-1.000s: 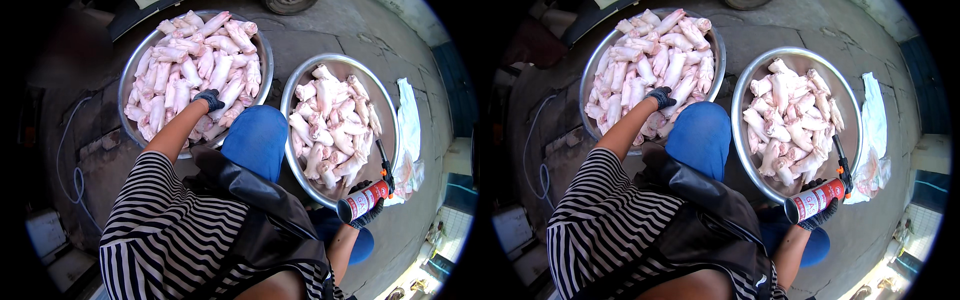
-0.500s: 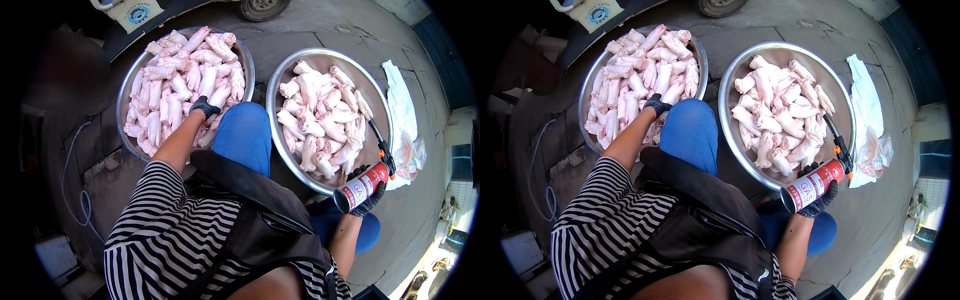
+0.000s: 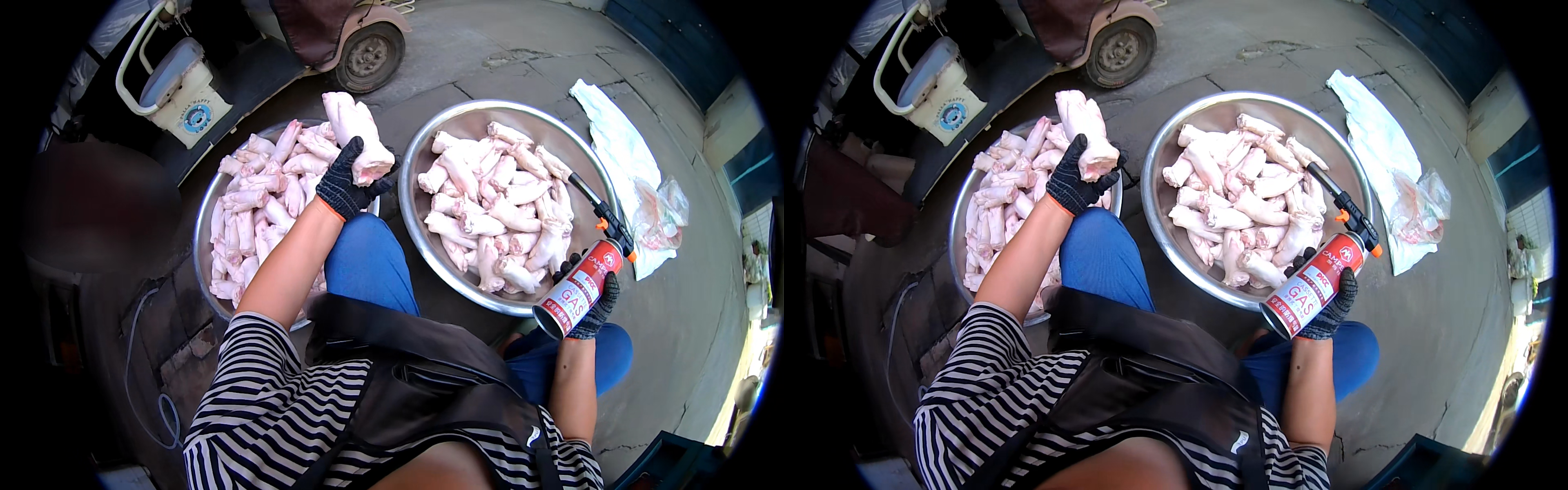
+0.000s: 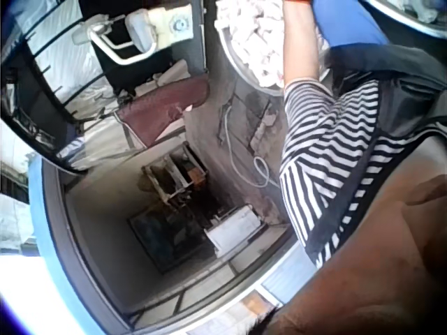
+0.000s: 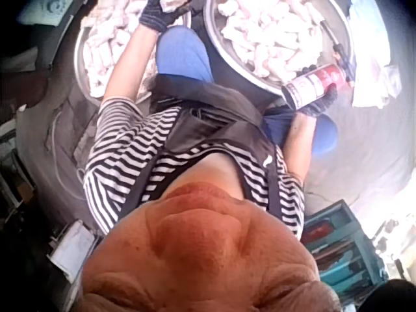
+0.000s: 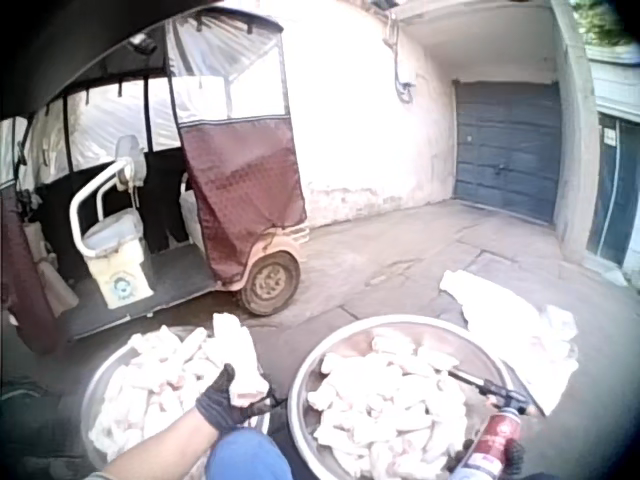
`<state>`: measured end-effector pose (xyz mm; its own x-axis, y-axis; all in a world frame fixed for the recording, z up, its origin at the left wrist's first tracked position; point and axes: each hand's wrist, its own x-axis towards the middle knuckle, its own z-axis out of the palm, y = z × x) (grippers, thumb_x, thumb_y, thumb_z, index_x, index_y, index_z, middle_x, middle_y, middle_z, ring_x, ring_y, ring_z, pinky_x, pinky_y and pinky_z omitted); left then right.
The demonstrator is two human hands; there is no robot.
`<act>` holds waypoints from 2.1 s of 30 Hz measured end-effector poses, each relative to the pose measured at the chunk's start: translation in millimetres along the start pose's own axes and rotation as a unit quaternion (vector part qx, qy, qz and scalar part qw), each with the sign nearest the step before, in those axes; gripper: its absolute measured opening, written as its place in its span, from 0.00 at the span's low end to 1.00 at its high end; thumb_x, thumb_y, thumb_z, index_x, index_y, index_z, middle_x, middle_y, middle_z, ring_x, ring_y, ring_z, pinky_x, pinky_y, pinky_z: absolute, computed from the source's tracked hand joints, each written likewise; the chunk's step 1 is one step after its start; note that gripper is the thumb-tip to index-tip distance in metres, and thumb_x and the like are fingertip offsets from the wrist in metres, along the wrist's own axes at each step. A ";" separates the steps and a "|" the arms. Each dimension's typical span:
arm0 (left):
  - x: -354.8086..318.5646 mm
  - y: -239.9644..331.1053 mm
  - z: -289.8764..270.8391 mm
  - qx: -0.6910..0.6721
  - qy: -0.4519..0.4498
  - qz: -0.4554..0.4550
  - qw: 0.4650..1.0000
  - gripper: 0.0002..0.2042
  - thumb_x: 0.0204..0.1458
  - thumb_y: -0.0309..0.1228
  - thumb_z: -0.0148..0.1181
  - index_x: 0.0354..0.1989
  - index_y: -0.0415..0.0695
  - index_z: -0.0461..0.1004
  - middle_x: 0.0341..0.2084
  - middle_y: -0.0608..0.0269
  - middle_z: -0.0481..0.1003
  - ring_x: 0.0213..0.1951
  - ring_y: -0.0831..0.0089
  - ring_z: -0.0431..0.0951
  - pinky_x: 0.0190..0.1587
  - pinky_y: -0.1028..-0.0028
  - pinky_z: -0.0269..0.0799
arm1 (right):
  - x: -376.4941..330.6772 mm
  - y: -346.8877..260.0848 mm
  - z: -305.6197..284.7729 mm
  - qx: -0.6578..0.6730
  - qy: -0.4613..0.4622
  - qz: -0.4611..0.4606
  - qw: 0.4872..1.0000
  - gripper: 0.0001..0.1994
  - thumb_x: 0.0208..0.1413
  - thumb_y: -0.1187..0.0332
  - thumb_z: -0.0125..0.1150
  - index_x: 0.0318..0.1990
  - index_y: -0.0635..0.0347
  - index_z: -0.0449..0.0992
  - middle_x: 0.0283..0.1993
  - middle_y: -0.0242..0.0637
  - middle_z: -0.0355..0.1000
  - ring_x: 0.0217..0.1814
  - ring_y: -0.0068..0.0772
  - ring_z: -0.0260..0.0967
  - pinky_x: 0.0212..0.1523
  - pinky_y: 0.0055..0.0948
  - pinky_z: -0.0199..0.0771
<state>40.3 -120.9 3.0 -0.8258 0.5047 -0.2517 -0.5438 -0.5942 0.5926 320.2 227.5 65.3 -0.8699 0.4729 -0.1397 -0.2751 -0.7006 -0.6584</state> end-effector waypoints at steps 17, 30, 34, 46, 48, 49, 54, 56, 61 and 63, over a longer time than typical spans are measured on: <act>61.9 -31.2 65.8 0.838 -0.047 0.257 0.478 0.21 0.40 0.31 0.61 0.47 0.42 0.73 0.42 0.47 0.75 0.46 0.51 0.74 0.52 0.62 0.68 | -8.6 -7.2 5.6 -0.047 -0.053 0.131 0.989 0.33 0.40 0.55 0.69 0.50 0.67 0.65 0.41 0.49 0.72 0.40 0.45 0.75 0.41 0.39 0.79; 77.0 -30.4 63.7 0.846 -0.075 0.261 0.459 0.21 0.37 0.29 0.61 0.45 0.43 0.73 0.40 0.48 0.76 0.44 0.51 0.75 0.51 0.61 0.69 | 9.6 -3.6 17.4 -0.064 -0.032 0.200 0.977 0.32 0.41 0.57 0.70 0.51 0.66 0.65 0.42 0.50 0.72 0.40 0.45 0.75 0.41 0.39 0.79; 74.4 -36.0 71.1 0.847 -0.075 0.259 0.457 0.22 0.37 0.29 0.62 0.47 0.44 0.73 0.40 0.49 0.75 0.44 0.51 0.74 0.51 0.61 0.69 | 13.2 -1.7 15.7 -0.058 -0.036 0.208 0.976 0.32 0.42 0.58 0.70 0.52 0.65 0.64 0.42 0.51 0.72 0.40 0.46 0.75 0.40 0.40 0.79; 77.9 -39.2 67.2 0.844 -0.079 0.284 0.448 0.26 0.36 0.29 0.63 0.51 0.46 0.70 0.42 0.51 0.74 0.46 0.53 0.72 0.53 0.61 0.67 | 23.0 -2.9 21.1 -0.066 -0.022 0.223 0.972 0.31 0.43 0.60 0.70 0.52 0.63 0.64 0.41 0.50 0.72 0.39 0.46 0.75 0.38 0.39 0.80; 78.3 -41.0 62.5 0.839 -0.077 0.312 0.438 0.27 0.36 0.29 0.63 0.51 0.47 0.69 0.42 0.52 0.73 0.46 0.53 0.72 0.53 0.61 0.66 | 23.6 -4.1 19.7 -0.082 -0.022 0.237 0.968 0.34 0.42 0.58 0.70 0.55 0.63 0.63 0.42 0.49 0.72 0.40 0.45 0.74 0.41 0.39 0.78; 78.4 -41.7 60.6 0.837 -0.076 0.325 0.434 0.27 0.36 0.29 0.62 0.52 0.47 0.69 0.42 0.52 0.73 0.46 0.54 0.72 0.54 0.61 0.66 | 23.9 -4.9 18.9 -0.091 -0.021 0.244 0.965 0.35 0.41 0.57 0.70 0.56 0.63 0.62 0.42 0.49 0.71 0.41 0.44 0.73 0.42 0.38 0.78; 80.3 -41.8 61.6 0.831 -0.089 0.340 0.431 0.27 0.36 0.29 0.63 0.52 0.48 0.69 0.43 0.53 0.73 0.46 0.55 0.71 0.54 0.62 0.65 | 27.5 -6.8 21.6 -0.083 -0.008 0.248 0.965 0.31 0.43 0.59 0.69 0.53 0.63 0.64 0.41 0.50 0.72 0.38 0.45 0.75 0.39 0.39 0.79; 79.6 -41.5 62.7 0.828 -0.095 0.343 0.432 0.27 0.36 0.30 0.63 0.52 0.48 0.69 0.43 0.53 0.73 0.46 0.55 0.71 0.53 0.62 0.65 | 27.9 -8.1 23.6 -0.077 -0.003 0.250 0.965 0.29 0.43 0.60 0.69 0.51 0.63 0.65 0.40 0.50 0.73 0.37 0.45 0.75 0.37 0.39 0.80; 79.4 -39.1 63.5 0.824 -0.113 0.347 0.433 0.28 0.36 0.31 0.63 0.52 0.48 0.69 0.42 0.54 0.73 0.45 0.55 0.71 0.54 0.62 0.65 | 31.2 -11.8 19.4 -0.060 0.014 0.265 0.962 0.30 0.42 0.60 0.69 0.51 0.65 0.65 0.40 0.51 0.72 0.37 0.46 0.75 0.37 0.40 0.80; 80.8 -38.2 64.0 0.828 -0.124 0.333 0.434 0.28 0.35 0.31 0.64 0.52 0.48 0.70 0.42 0.54 0.73 0.46 0.55 0.71 0.54 0.62 0.65 | 35.3 -13.0 12.8 -0.038 0.005 0.287 0.957 0.32 0.41 0.58 0.69 0.52 0.66 0.64 0.40 0.52 0.72 0.37 0.47 0.74 0.38 0.40 0.79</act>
<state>4.0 -17.4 9.0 -0.5633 0.7407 0.3662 0.8262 0.5002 0.2591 287.8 246.5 78.4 -0.8651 0.0275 -0.5009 0.2774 -0.8057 -0.5233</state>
